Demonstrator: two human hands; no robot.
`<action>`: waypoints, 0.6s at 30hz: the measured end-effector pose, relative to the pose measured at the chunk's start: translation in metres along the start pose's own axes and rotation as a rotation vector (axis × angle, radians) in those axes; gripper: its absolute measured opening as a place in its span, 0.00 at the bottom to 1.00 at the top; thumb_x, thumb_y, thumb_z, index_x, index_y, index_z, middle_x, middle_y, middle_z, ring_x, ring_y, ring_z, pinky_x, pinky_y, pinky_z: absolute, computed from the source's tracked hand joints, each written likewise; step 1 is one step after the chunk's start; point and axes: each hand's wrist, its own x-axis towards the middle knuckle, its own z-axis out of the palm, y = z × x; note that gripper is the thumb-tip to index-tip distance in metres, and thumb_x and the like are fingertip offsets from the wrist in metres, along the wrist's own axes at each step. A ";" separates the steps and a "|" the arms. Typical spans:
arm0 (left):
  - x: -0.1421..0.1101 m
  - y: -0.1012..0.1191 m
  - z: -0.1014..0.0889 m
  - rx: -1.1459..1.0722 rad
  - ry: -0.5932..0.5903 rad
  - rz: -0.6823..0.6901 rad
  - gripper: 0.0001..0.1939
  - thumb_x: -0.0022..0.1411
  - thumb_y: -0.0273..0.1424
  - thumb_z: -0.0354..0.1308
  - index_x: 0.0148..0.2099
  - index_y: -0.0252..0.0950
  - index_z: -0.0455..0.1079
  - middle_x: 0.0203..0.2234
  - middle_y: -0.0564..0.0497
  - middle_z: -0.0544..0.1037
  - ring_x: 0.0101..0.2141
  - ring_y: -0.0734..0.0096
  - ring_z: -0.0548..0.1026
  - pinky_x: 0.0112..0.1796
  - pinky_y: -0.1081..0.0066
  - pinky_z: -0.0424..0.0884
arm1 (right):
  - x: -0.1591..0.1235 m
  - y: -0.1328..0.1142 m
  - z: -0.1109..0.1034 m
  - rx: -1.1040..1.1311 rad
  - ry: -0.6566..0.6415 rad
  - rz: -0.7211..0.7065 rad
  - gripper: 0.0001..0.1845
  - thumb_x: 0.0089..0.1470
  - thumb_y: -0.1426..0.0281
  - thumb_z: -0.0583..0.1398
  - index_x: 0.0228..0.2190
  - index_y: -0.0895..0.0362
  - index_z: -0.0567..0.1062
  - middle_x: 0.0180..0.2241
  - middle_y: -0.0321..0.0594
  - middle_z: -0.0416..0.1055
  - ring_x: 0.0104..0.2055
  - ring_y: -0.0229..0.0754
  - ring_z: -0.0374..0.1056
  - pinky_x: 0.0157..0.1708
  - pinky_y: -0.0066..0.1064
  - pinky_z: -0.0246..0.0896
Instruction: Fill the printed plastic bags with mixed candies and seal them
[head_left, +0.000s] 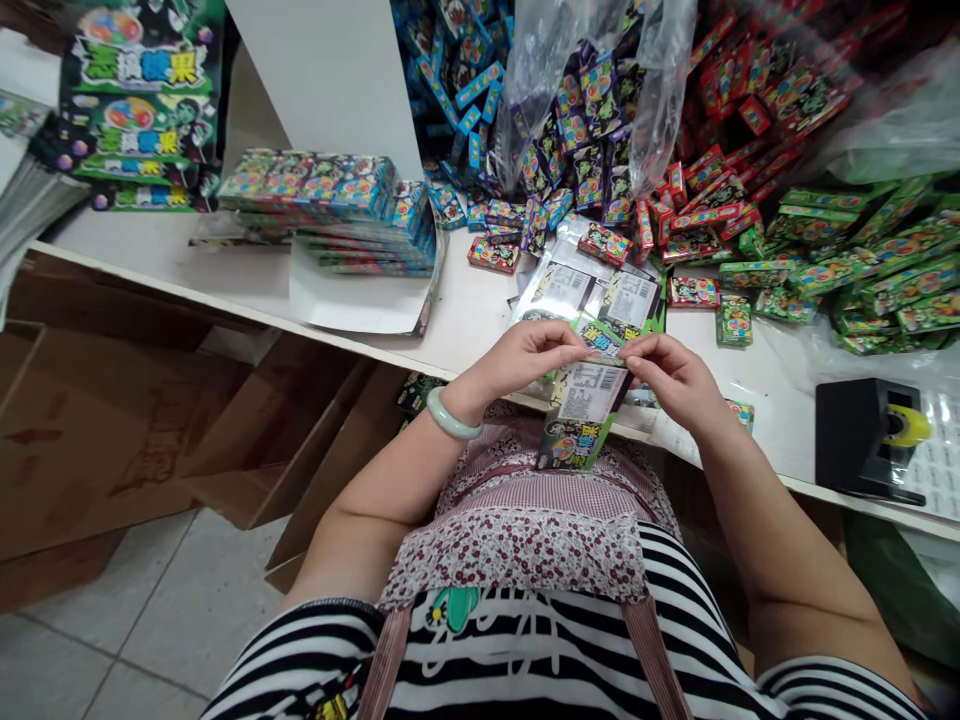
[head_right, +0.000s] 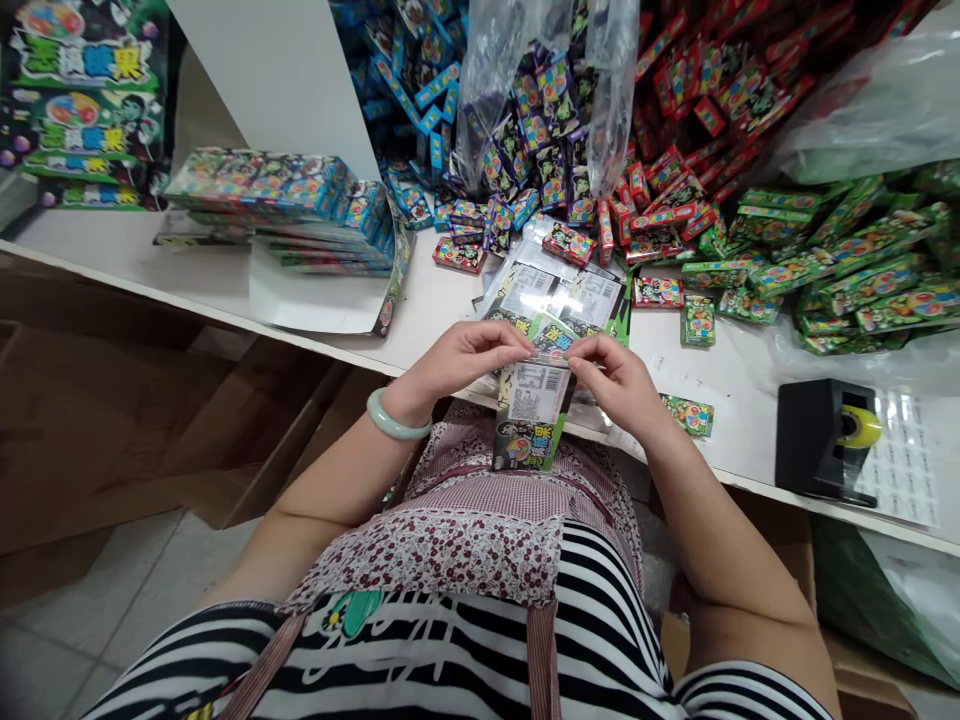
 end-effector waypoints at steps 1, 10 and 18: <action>-0.003 -0.001 -0.001 0.003 0.010 -0.003 0.10 0.64 0.36 0.62 0.35 0.36 0.77 0.33 0.49 0.80 0.36 0.72 0.77 0.40 0.69 0.73 | -0.002 0.001 0.001 -0.016 -0.004 -0.022 0.17 0.52 0.52 0.66 0.31 0.51 0.74 0.36 0.40 0.74 0.36 0.42 0.70 0.31 0.35 0.69; -0.017 -0.026 0.013 -0.061 0.146 0.094 0.09 0.62 0.34 0.65 0.43 0.38 0.73 0.37 0.50 0.77 0.39 0.71 0.76 0.42 0.69 0.74 | -0.013 0.012 0.014 -0.184 0.091 -0.205 0.07 0.57 0.62 0.64 0.35 0.51 0.73 0.41 0.41 0.74 0.44 0.44 0.72 0.38 0.37 0.71; -0.018 -0.025 0.014 0.040 0.166 0.192 0.07 0.64 0.35 0.63 0.41 0.38 0.74 0.35 0.49 0.78 0.39 0.71 0.77 0.41 0.69 0.75 | -0.014 0.013 0.022 -0.213 0.161 -0.311 0.04 0.58 0.68 0.61 0.37 0.52 0.75 0.39 0.40 0.75 0.43 0.43 0.73 0.37 0.36 0.71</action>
